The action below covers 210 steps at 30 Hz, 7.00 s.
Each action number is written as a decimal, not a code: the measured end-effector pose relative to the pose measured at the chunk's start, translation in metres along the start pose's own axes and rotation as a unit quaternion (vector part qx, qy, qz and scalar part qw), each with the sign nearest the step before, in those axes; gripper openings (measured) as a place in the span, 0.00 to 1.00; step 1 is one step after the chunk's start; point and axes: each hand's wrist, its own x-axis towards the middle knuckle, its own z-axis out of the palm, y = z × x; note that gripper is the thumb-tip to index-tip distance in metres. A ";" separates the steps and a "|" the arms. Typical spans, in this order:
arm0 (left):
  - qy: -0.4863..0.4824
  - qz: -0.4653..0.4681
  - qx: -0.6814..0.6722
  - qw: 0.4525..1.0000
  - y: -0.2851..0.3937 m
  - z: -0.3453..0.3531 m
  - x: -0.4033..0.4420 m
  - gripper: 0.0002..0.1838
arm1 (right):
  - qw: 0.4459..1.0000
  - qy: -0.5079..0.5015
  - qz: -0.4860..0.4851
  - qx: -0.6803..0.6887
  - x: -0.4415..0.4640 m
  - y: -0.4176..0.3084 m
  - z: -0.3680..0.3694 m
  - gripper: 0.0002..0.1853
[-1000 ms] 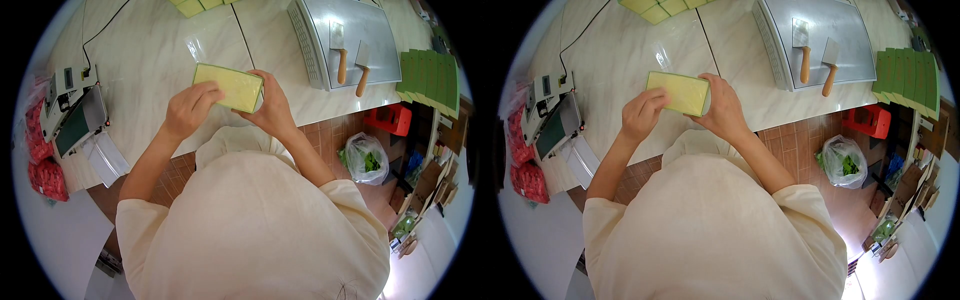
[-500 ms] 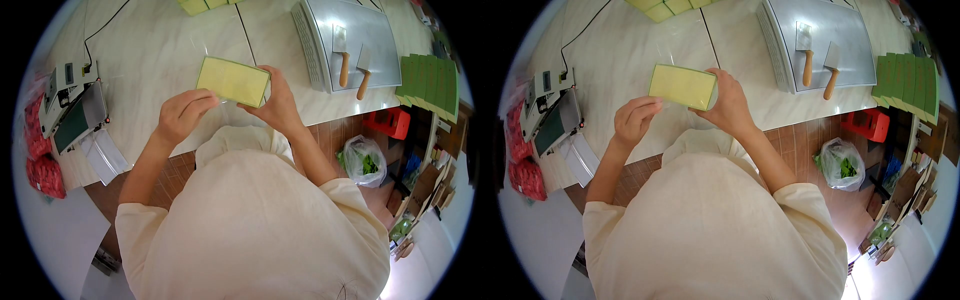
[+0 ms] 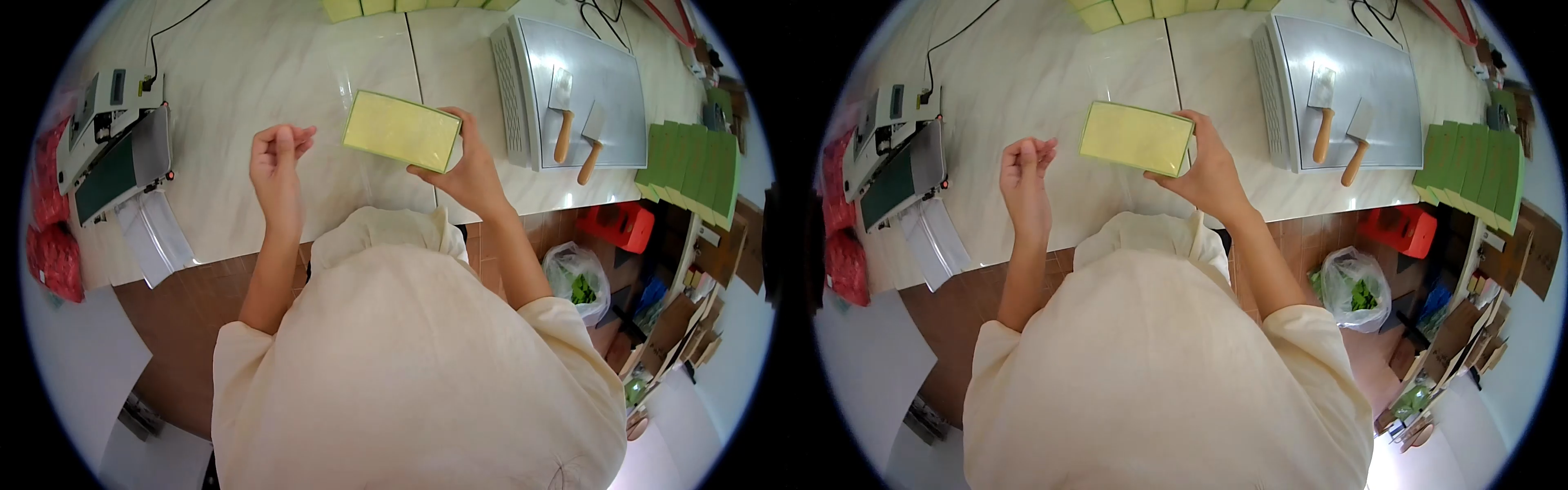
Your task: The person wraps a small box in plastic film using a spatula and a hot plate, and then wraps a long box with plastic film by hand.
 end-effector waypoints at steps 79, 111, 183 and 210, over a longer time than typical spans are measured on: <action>-0.302 0.142 0.458 0.824 0.061 0.000 -0.069 0.45 | 0.985 -0.156 -0.040 -0.056 -0.039 -0.098 -0.026 0.08; -0.227 0.238 0.477 0.815 0.043 -0.001 -0.082 0.45 | 0.996 -0.084 -0.008 -0.040 -0.060 -0.093 -0.018 0.04; -0.274 0.093 0.149 0.946 -0.063 0.043 -0.051 0.62 | 0.888 0.299 0.247 0.247 -0.116 -0.072 -0.087 0.06; -0.228 0.243 0.223 0.916 0.017 0.024 -0.093 0.29 | 0.908 -0.070 0.267 0.314 -0.095 -0.061 -0.023 0.05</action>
